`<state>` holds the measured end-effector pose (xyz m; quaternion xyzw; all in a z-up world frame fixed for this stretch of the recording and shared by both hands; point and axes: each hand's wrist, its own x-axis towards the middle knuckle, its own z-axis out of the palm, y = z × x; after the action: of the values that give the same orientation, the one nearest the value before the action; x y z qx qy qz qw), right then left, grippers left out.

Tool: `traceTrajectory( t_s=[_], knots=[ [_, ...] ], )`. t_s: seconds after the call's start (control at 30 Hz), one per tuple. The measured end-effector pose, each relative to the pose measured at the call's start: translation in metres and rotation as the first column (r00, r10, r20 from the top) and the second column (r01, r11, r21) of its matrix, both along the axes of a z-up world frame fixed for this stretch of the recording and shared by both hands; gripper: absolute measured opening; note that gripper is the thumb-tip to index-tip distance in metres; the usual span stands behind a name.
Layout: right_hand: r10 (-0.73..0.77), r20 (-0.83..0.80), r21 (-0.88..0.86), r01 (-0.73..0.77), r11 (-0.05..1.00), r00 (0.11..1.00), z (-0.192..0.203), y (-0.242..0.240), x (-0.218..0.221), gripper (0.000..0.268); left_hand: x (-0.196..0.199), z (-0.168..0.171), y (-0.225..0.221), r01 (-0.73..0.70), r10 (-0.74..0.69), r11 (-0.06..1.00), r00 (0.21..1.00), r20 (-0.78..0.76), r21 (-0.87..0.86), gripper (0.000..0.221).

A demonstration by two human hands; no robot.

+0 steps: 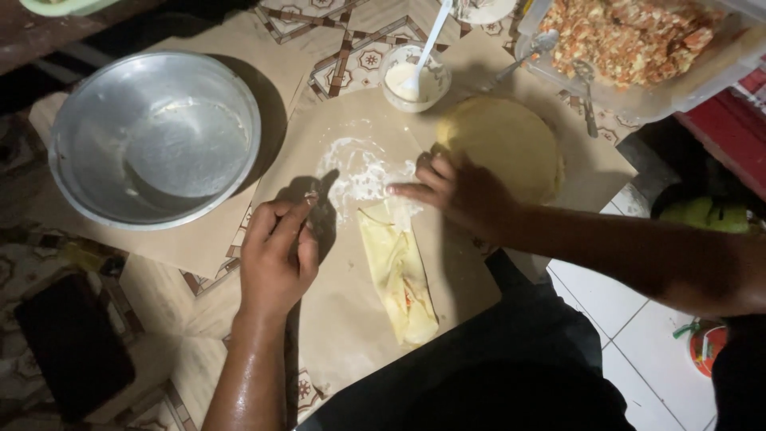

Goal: Assembling spring rolls by placing filling on thin wrappers and rolling them into cylinders.

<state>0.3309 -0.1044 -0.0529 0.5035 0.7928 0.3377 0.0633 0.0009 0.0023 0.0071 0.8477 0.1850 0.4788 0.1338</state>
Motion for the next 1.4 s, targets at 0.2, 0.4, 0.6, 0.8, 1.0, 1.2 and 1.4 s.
traceTrajectory(
  t_s=[0.2,0.4,0.6,0.8,1.0,1.2,1.4],
  knots=[
    [0.005,-0.061,0.091,0.001,0.996,0.998,0.016,0.019,-0.003,0.059,-0.001,0.004,-0.003,-0.004,0.004,1.000,1.000,-0.008,-0.006,0.022],
    [0.428,-0.234,0.222,-0.381,0.898,0.873,-0.008,0.019,-0.031,0.047,-0.001,0.006,-0.001,0.003,-0.003,1.000,1.000,0.015,0.017,0.024],
    [0.271,-0.194,0.220,-0.227,0.949,0.943,0.006,0.049,-0.005,0.034,-0.001,0.005,-0.001,0.029,-0.029,0.999,0.999,0.028,0.022,0.024],
    [0.386,-0.218,0.369,-0.290,0.883,0.897,-0.017,0.048,-0.036,0.038,-0.004,0.003,0.001,0.020,-0.021,1.000,0.999,0.026,0.018,0.024],
    [0.316,-0.128,0.297,-0.268,0.916,0.940,0.024,0.058,-0.032,0.027,-0.002,0.001,-0.003,-0.028,0.021,0.997,0.994,-0.107,-0.067,0.028],
    [0.211,0.030,0.278,-0.211,0.937,0.977,0.037,0.073,-0.039,0.045,-0.006,0.000,0.000,-0.035,0.032,0.997,0.998,-0.048,-0.071,0.028],
    [0.238,0.044,0.207,-0.242,0.948,0.970,0.052,0.056,-0.054,0.072,-0.004,-0.001,0.001,-0.056,0.052,0.997,0.996,-0.072,-0.047,0.025]
  ],
)
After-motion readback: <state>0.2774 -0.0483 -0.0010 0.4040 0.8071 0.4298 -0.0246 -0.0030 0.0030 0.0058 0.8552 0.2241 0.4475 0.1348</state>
